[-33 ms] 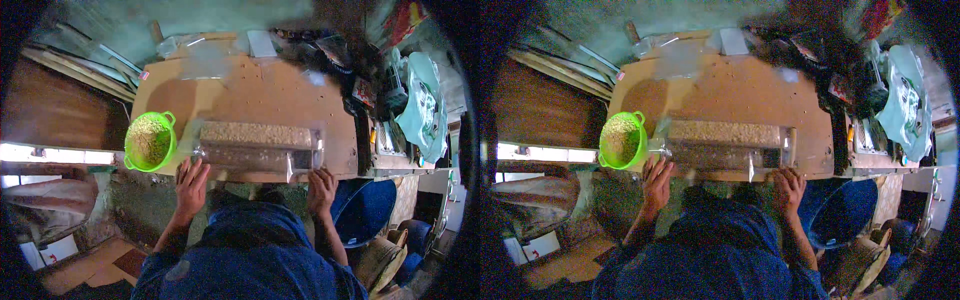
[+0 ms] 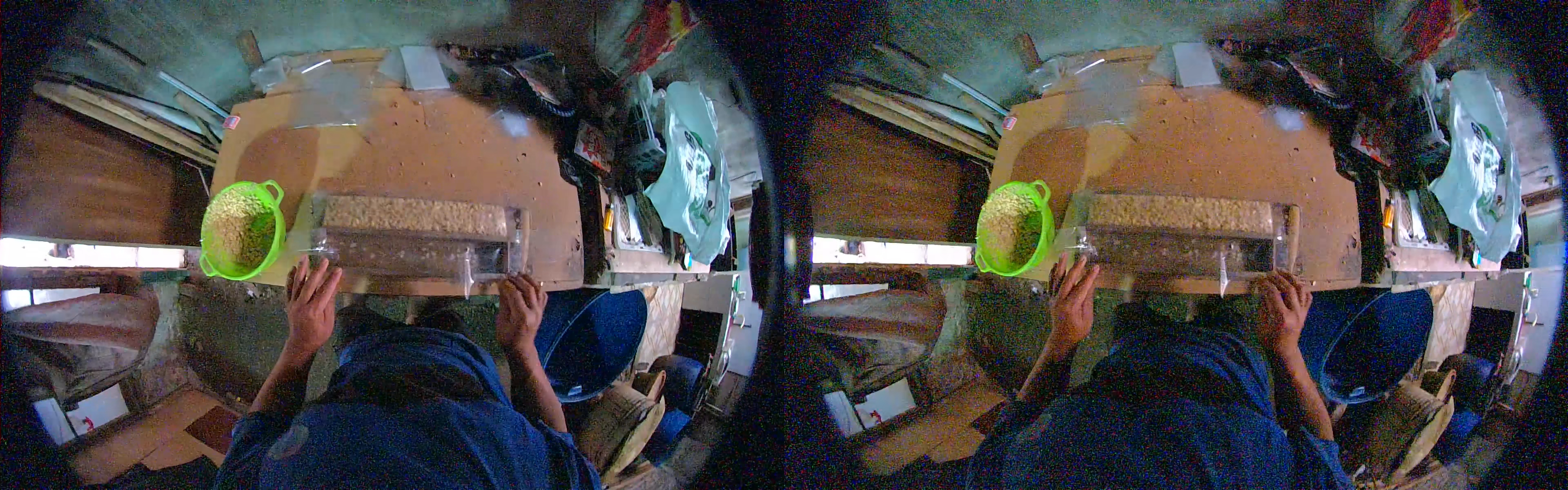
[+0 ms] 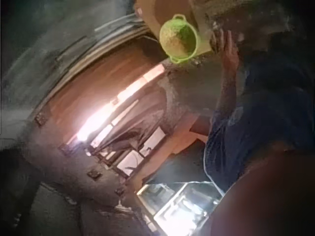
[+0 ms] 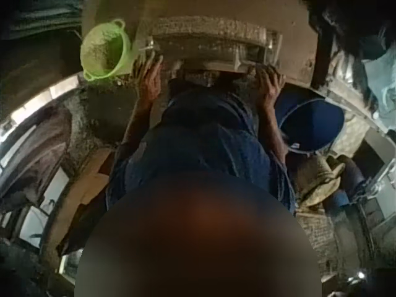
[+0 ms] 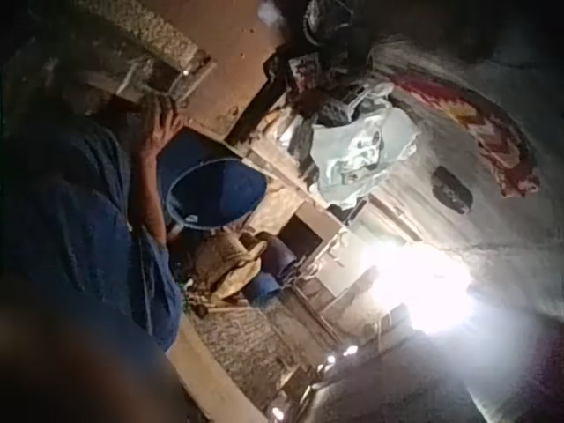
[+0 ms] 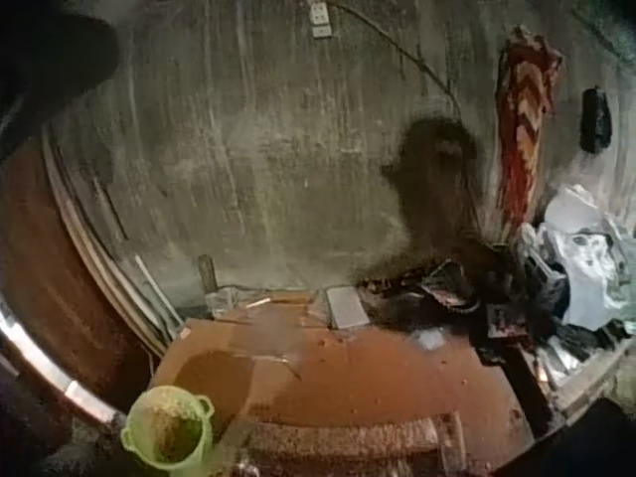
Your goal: The person fills a wooden mold with soybeans from a bowl, presses them down by hand and with a wooden tool, and scoops more beans from a large blue barrel.
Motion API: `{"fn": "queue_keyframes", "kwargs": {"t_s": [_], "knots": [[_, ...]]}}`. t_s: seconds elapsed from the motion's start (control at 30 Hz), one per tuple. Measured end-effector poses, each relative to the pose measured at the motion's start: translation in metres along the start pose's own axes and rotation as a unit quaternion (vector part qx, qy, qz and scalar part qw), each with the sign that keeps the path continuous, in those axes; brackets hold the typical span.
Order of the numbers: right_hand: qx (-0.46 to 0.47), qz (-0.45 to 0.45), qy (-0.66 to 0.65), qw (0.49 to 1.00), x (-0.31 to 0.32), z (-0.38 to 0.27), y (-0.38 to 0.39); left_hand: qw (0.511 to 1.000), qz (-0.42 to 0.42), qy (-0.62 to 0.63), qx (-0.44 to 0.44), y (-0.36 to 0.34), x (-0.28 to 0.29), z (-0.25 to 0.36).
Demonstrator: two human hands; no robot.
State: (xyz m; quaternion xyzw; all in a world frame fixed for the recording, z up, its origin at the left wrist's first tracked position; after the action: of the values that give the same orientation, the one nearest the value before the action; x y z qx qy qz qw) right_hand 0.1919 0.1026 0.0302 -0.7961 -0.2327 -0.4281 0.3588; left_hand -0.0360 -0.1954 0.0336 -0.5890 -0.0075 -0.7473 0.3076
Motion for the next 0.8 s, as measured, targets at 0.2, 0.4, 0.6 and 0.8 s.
{"fn": "queue_keyframes", "kwargs": {"t_s": [0.2,0.4,0.6,0.8], "knots": [[0.019,-0.095,0.042,0.994,-0.032,0.005,0.027,0.995,-0.089,-0.023,0.032,0.016,-0.023,-0.012],[-0.019,-0.18,0.02,0.983,-0.017,-0.02,0.026,0.989,-0.149,0.019,0.016,0.026,-0.021,-0.018],[-0.027,-0.168,0.099,0.981,-0.034,-0.02,0.023,0.984,-0.174,0.006,0.048,0.014,-0.015,-0.006],[-0.044,-0.168,0.096,0.98,-0.038,-0.023,0.016,0.983,-0.177,-0.005,0.055,0.015,-0.02,-0.011]]}}
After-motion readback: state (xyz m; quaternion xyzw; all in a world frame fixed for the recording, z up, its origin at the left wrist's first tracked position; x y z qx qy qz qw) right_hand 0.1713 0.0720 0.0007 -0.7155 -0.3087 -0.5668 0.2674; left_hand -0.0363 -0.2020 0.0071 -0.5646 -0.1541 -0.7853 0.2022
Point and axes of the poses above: each hand's wrist, its own y-axis away from the middle knuckle, its own x-axis out of the back of the hand, z = x × y, the point moved 1 cm from there along -y, towards the middle knuckle, and after that the axes turned 12 degrees about -x, right-handed, at the moved point
